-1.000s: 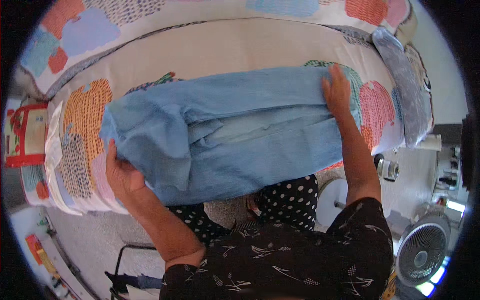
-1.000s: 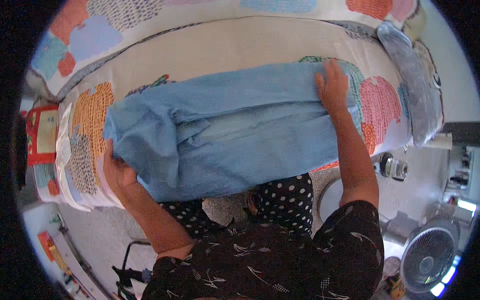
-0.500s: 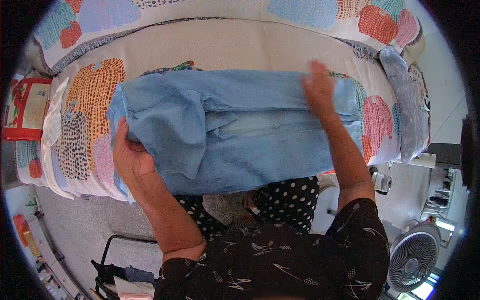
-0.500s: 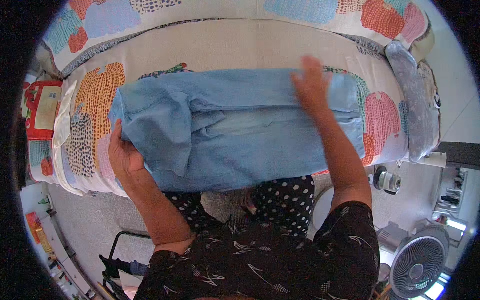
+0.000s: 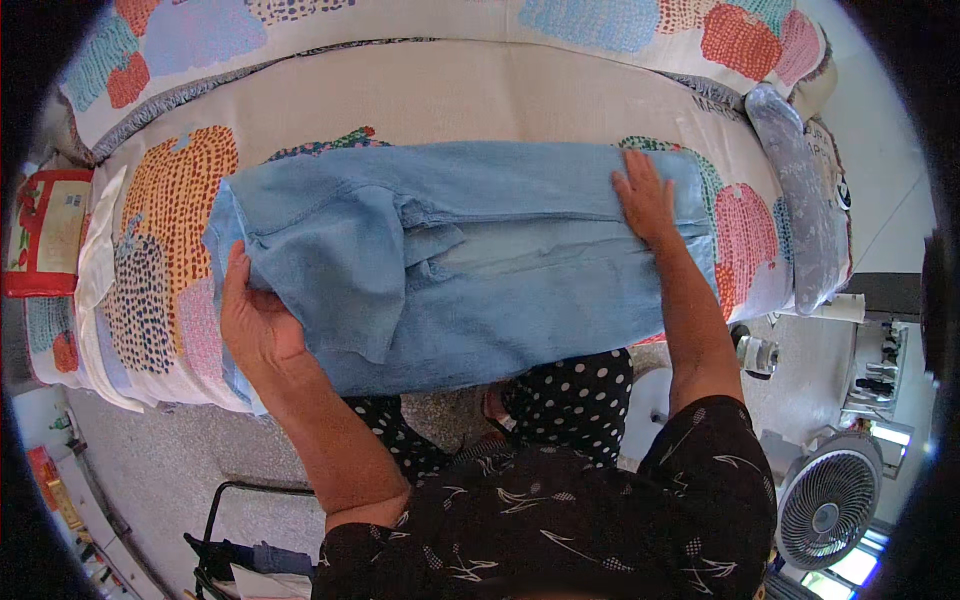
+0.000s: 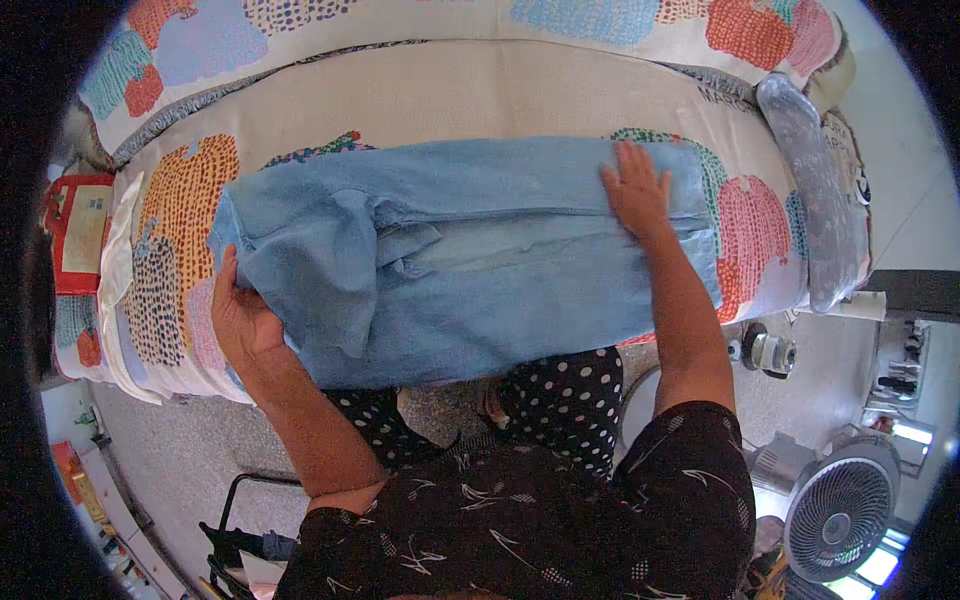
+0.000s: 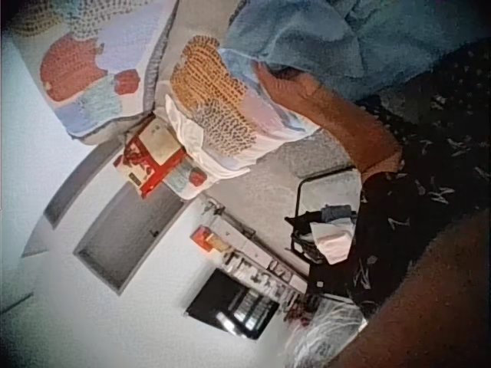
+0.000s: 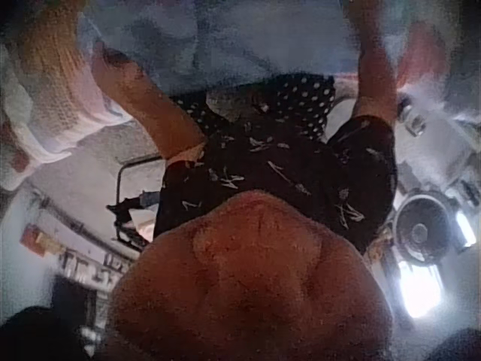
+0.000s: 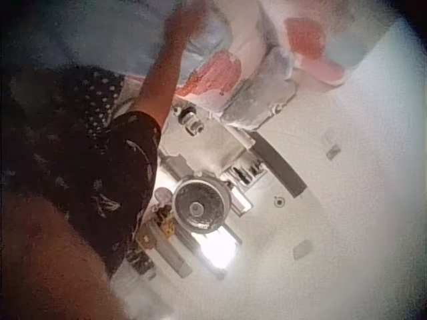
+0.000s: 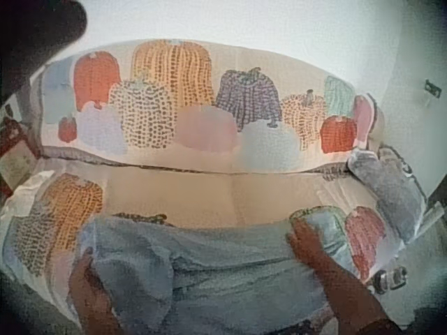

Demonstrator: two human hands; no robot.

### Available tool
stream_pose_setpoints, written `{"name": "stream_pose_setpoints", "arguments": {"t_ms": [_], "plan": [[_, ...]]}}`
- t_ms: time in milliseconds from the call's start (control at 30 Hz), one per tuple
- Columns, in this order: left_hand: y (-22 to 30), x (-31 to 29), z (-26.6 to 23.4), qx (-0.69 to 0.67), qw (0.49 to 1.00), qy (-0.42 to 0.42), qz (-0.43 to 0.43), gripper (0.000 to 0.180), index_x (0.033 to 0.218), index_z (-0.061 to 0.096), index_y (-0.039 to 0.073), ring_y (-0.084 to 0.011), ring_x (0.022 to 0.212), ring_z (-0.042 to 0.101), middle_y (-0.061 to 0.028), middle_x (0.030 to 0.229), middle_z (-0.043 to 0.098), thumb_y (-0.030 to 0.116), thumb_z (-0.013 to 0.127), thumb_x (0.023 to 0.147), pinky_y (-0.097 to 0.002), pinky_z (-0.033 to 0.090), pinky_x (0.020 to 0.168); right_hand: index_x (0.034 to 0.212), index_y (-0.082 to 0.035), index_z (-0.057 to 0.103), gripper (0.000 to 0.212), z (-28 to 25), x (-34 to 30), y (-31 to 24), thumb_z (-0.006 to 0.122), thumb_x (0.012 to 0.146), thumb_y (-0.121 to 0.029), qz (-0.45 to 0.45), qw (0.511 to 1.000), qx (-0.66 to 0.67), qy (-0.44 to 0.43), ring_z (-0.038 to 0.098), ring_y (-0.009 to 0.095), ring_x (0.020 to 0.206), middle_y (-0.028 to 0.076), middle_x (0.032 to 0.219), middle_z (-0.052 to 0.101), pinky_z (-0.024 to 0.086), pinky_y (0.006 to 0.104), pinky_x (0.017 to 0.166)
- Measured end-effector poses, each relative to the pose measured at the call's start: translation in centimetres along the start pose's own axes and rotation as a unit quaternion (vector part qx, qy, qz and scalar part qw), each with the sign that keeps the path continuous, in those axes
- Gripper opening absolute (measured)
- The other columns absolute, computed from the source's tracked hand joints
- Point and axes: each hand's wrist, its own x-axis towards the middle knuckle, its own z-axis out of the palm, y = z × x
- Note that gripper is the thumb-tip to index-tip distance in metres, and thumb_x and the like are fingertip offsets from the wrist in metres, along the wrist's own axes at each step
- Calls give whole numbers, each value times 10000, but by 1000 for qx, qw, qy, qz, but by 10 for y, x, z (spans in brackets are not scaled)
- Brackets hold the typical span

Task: Folding a blue shirt on a bed

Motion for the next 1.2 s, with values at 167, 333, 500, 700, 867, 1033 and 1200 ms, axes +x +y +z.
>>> {"name": "stream_pose_setpoints", "arguments": {"t_ms": [167, 333, 500, 700, 867, 1033, 1200], "plan": [[1, 6, -9, -3, 1000, -9, -6, 410, 1190, 481, -46, -294, 1088, 504, -182, 1174, 527, 110, 581, 824, -434, 401, 955, 1391, -155, 273, 578, -2, 4, 54, 319, 919, -485, 87, 994, -68, -2, 200, 238, 1352, 45, 1465, 225, 121, 611, 1037], [1, 0, -1, 0, 1000, 3, -13, 395, 1178, 499, -39, -292, 1073, 518, -183, 1158, 541, 112, 581, 822, -443, 416, 938, 1405, -164, 241, 630, 3, 12, 91, 291, 904, -542, 170, 983, -75, 3, 188, 236, 1355, 45, 1472, 206, 117, 601, 1042], [3, 12, -11, -8, 999, -10, -33, 415, 1187, 492, -33, -295, 1062, 524, -186, 1141, 548, 105, 594, 809, -447, 422, 929, 1408, -153, 227, 661, 4, 18, 96, 307, 892, -559, 230, 972, -39, -10, 175, 260, 1356, 62, 1472, 198, 110, 636, 1021], [4, -1, -3, -17, 999, -17, -21, 426, 1200, 479, -36, -294, 1051, 530, -183, 1150, 540, 98, 587, 810, -439, 425, 926, 1396, -116, 249, 625, 14, -7, 41, 310, 912, -507, 28, 989, -138, 47, 177, 277, 1355, 83, 1475, 187, 89, 658, 1007], [1, 4, -11, -22, 999, -25, -5, 407, 1192, 483, -38, -289, 1047, 529, -183, 1148, 536, 91, 572, 816, -418, 429, 924, 1381, -75, 269, 628, -6, -20, -41, 361, 906, -475, 20, 998, 48, -19, 206, 289, 1343, 139, 1456, 213, 144, 614, 1024], [0, 1, -6, -29, 999, -36, 17, 378, 1174, 490, -42, -274, 1018, 537, -174, 1113, 544, 74, 556, 820, -400, 439, 909, 1367, -73, 293, 583, -3, -13, -97, 365, 916, -435, -29, 999, 16, -12, 234, 291, 1333, 150, 1438, 249, 167, 596, 1028], [-2, -6, 2, -54, 997, -50, -5, 355, 1160, 487, -46, -255, 998, 543, -168, 1089, 549, 40, 530, 819, -392, 453, 882, 1327, -42, 340, 557, 11, 6, -167, 334, 931, -434, -121, 989, 73, -43, 285, 289, 1310, 174, 1394, 323, 177, 571, 1037]]}}
